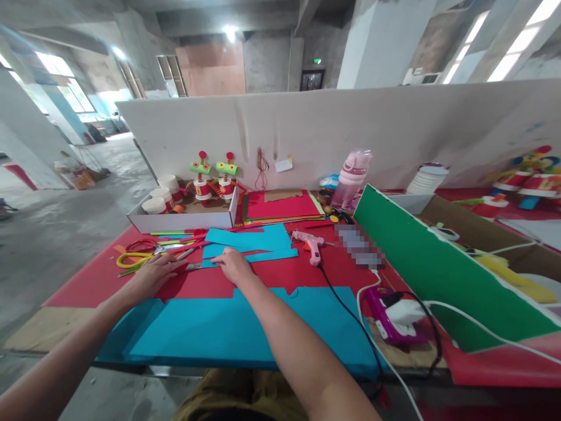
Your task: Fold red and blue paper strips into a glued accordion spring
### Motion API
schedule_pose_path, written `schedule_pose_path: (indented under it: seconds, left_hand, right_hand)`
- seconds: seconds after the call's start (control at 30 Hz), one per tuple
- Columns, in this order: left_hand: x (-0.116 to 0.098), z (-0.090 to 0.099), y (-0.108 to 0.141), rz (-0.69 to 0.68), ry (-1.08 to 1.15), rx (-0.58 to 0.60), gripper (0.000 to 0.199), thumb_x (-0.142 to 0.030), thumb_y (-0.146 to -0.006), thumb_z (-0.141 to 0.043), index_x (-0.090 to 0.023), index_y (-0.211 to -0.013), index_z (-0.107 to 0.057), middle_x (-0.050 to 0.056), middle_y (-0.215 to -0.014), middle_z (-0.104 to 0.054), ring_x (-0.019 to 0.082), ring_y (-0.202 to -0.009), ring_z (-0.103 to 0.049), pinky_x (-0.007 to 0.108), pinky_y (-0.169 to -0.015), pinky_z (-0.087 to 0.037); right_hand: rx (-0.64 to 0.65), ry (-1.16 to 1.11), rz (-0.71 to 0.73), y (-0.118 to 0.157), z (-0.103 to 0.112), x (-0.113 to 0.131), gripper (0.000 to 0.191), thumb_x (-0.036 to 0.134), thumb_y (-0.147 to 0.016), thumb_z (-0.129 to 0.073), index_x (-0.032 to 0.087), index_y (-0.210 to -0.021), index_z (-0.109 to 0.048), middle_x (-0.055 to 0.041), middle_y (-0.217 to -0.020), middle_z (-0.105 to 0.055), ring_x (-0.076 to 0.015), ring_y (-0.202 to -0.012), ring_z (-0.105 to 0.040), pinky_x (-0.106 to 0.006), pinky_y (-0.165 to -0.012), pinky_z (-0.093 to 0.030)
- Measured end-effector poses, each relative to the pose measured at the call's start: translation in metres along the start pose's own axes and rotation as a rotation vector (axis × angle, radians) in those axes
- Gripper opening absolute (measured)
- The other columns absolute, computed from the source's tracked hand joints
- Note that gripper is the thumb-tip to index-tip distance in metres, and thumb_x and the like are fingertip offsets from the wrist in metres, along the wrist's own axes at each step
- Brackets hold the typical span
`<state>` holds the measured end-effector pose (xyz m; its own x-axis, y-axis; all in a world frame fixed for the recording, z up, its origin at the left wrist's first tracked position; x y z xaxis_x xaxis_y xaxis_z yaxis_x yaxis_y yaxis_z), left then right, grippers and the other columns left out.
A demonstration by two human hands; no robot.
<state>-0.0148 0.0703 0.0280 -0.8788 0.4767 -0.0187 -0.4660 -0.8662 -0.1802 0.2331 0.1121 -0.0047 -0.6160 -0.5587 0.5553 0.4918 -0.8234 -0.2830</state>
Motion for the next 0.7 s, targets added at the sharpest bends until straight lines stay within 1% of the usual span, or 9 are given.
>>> schedule_pose_path:
  seconds: [0.1, 0.2, 0.37, 0.53, 0.7]
  left_hand:
    - [-0.001, -0.002, 0.006, 0.014, 0.023, -0.004, 0.041, -0.029, -0.093, -0.033, -0.028, -0.123, -0.061, 0.01, -0.116, -0.059, 0.026, -0.104, -0.05, 0.038, -0.084, -0.04]
    - [-0.002, -0.003, 0.01, 0.004, 0.049, -0.002, 0.04, -0.027, -0.092, -0.034, -0.029, -0.122, -0.061, 0.009, -0.115, -0.059, 0.025, -0.105, -0.051, 0.037, -0.086, -0.039]
    - [-0.007, -0.005, 0.007, 0.042, 0.047, -0.005, 0.041, -0.028, -0.093, -0.034, -0.027, -0.123, -0.06, 0.01, -0.113, -0.06, 0.026, -0.104, -0.05, 0.038, -0.087, -0.039]
    - [-0.008, -0.006, 0.008, -0.01, 0.079, -0.013, 0.04, -0.029, -0.093, -0.033, -0.026, -0.121, -0.061, 0.01, -0.115, -0.059, 0.025, -0.103, -0.05, 0.037, -0.087, -0.041]
    - [-0.013, -0.006, 0.004, 0.033, 0.053, -0.002, 0.04, -0.028, -0.092, -0.035, -0.026, -0.122, -0.061, 0.01, -0.113, -0.059, 0.025, -0.102, -0.05, 0.038, -0.086, -0.04]
  right_hand:
    - [0.0, 0.009, -0.007, 0.0, 0.0, 0.0, 0.022, 0.024, -0.089, -0.058, 0.029, -0.106, -0.071, -0.0038, -0.087, -0.058, -0.0145, -0.08, -0.056, -0.023, -0.072, -0.043]
    - [-0.002, 0.009, -0.002, 0.0, 0.001, 0.001, 0.022, 0.024, -0.089, -0.058, 0.029, -0.106, -0.071, -0.0039, -0.087, -0.058, -0.0141, -0.08, -0.056, -0.023, -0.072, -0.043]
    - [-0.002, 0.003, -0.004, 0.001, 0.001, 0.003, 0.023, 0.023, -0.09, -0.057, 0.028, -0.107, -0.07, -0.0048, -0.089, -0.06, -0.0143, -0.082, -0.058, -0.023, -0.073, -0.043]
    - [0.007, 0.013, -0.016, 0.001, 0.001, 0.003, 0.022, 0.024, -0.089, -0.057, 0.029, -0.107, -0.07, -0.0049, -0.09, -0.06, -0.0147, -0.083, -0.058, -0.023, -0.072, -0.043]
    - [0.014, 0.007, -0.015, 0.001, 0.002, 0.001, 0.023, 0.024, -0.091, -0.055, 0.028, -0.107, -0.071, -0.0054, -0.09, -0.06, -0.0158, -0.084, -0.058, -0.024, -0.072, -0.043]
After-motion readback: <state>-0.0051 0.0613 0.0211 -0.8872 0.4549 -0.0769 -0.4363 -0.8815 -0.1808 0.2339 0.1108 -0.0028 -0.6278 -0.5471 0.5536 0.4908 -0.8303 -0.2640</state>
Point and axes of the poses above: each hand's wrist, its own y-axis away from the middle knuckle, its own z-axis out of the back of the hand, x = y × z, the point moved 2 cm from there along -y, towards the middle knuckle
